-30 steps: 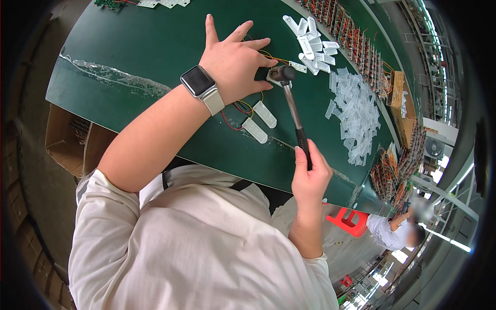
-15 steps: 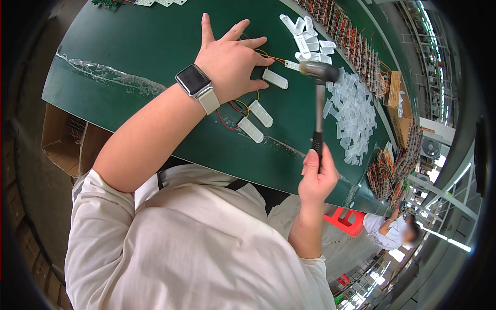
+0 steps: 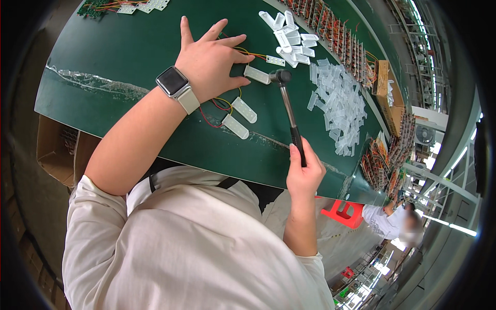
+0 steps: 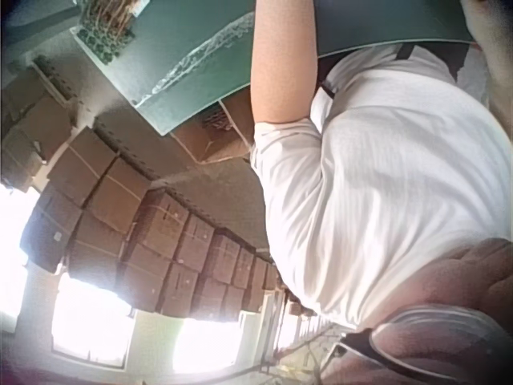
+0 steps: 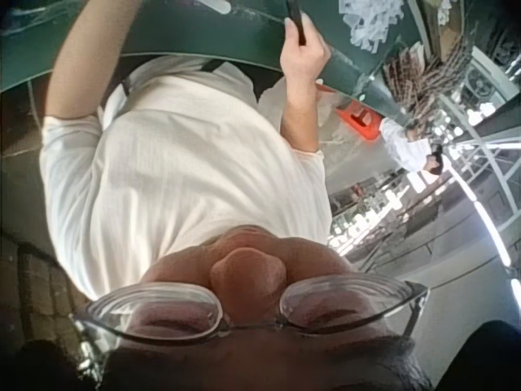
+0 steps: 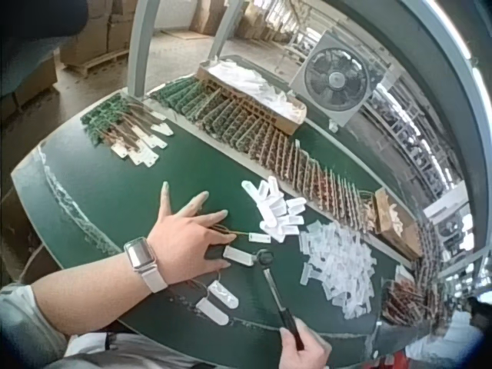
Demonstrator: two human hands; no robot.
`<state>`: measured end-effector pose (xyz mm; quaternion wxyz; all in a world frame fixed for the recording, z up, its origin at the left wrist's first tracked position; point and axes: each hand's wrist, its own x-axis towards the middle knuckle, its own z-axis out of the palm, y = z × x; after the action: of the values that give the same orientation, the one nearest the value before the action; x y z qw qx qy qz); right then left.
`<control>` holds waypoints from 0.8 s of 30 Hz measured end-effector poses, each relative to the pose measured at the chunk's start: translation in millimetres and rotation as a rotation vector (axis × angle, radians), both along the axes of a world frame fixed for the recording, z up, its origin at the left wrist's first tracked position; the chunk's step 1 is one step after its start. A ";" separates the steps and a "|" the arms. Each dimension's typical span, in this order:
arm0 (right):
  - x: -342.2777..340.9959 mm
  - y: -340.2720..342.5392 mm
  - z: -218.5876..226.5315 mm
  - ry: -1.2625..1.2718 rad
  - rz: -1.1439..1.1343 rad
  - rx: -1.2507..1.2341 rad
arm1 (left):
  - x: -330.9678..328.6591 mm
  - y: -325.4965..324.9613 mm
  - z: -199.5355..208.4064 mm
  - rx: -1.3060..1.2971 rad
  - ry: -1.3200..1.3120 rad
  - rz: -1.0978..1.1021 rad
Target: Assembling LED light strips into plastic housings and using a hammer to secure them.
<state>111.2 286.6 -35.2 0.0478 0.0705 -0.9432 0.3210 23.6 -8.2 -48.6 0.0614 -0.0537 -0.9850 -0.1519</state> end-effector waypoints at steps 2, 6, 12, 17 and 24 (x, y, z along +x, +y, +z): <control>4.6 15.8 -2.3 0.135 0.004 -0.039 | 0.7 -2.1 -2.1 0.020 0.014 -0.006; 18.9 63.0 -1.1 0.295 0.020 0.134 | 1.8 1.7 -1.6 0.006 0.053 -0.004; 19.1 143.2 1.3 0.257 0.042 0.314 | 2.5 0.1 4.1 0.041 0.126 -0.081; -19.7 137.4 16.9 0.395 0.049 0.399 | -0.5 -4.9 6.3 0.070 0.087 -0.055; -124.1 -9.1 31.6 0.167 0.127 0.032 | -7.9 -8.8 -8.3 0.184 0.163 -0.074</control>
<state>-12.9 277.5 -3.6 0.1045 0.1575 -0.9346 0.3012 15.6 -17.0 -56.9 0.1401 -0.0964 -0.9560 -0.2389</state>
